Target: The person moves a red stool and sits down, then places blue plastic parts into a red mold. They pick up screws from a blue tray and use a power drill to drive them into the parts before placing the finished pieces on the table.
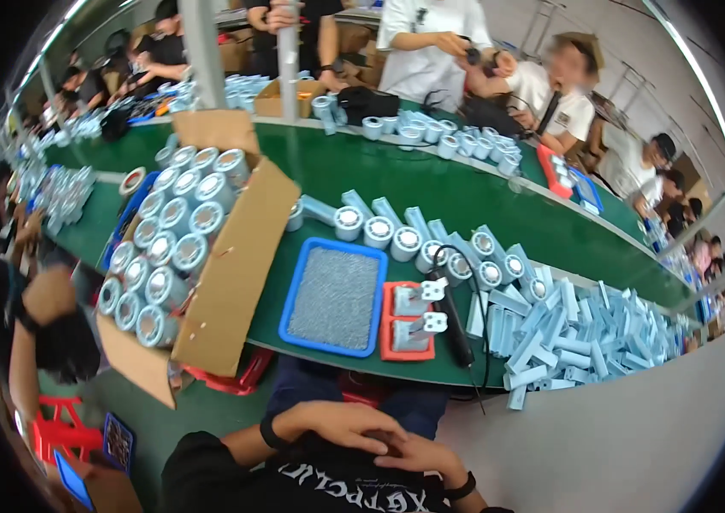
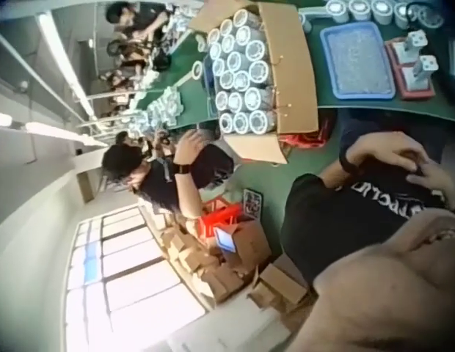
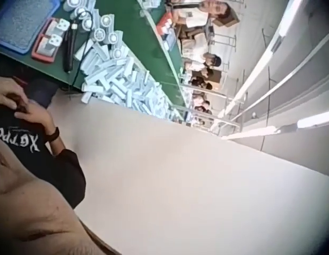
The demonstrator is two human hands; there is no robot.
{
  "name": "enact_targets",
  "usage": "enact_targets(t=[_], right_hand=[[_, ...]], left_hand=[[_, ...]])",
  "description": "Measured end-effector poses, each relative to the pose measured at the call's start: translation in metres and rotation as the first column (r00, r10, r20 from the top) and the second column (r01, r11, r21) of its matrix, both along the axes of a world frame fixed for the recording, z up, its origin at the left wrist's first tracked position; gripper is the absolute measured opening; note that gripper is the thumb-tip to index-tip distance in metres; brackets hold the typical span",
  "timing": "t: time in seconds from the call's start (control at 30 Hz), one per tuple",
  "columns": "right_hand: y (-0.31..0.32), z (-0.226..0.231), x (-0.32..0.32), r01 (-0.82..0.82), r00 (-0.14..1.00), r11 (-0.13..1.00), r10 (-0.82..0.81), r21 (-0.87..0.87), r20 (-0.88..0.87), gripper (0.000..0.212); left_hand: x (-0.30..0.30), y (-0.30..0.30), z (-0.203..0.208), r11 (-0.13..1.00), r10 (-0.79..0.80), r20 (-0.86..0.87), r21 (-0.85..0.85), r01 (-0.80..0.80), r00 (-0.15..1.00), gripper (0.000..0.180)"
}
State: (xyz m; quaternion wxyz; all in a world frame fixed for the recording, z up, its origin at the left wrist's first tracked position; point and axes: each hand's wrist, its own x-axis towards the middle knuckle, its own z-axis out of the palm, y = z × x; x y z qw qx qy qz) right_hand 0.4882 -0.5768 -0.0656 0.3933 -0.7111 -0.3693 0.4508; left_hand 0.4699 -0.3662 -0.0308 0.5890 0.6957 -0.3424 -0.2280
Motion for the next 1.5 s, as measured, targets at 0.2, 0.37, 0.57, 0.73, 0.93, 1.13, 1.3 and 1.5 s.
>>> enact_targets(t=[0.2,0.37,0.57,0.73,0.93,1.13,1.3,1.5], right_hand=[[0.1,0.027,-0.011,-0.193,0.979,0.935,0.161,0.298,0.128,0.069],[0.124,0.0,0.005,0.144,0.986,0.841,-0.08,0.522,-0.143,0.064],[0.141,0.002,0.009,0.292,0.878,0.833,-0.039,0.469,-0.478,0.064],[0.147,0.0,0.023,0.381,0.84,0.804,-0.095,0.456,-0.535,0.061],[0.14,0.005,0.019,0.287,0.914,0.796,-0.062,0.533,-0.4,0.049],[0.138,0.015,0.017,0.272,0.894,0.851,-0.051,0.449,-0.446,0.055],[0.137,0.016,0.026,0.103,0.945,0.9,0.044,0.423,-0.325,0.064],[0.082,0.132,0.079,-0.262,0.895,0.954,0.184,0.144,0.406,0.057]], left_hand=[[0.021,0.007,0.038,0.721,0.618,0.581,-0.151,-0.676,0.53,0.011],[0.031,0.028,0.076,0.474,0.83,0.525,-0.489,-0.732,0.187,0.013],[0.057,0.047,0.084,0.421,0.789,0.613,-0.575,-0.701,-0.029,0.015],[0.077,0.048,0.078,0.44,0.727,0.686,-0.488,-0.754,-0.02,0.016],[0.067,0.039,0.099,0.062,0.735,-0.417,-0.744,-0.665,0.535,0.014],[0.066,0.042,0.091,0.398,0.887,0.429,-0.523,-0.753,0.171,0.012],[0.066,0.043,0.101,0.524,0.828,0.466,-0.448,-0.724,0.311,0.01],[0.075,0.058,0.104,0.706,0.707,0.507,-0.47,-0.53,0.492,0.013]])
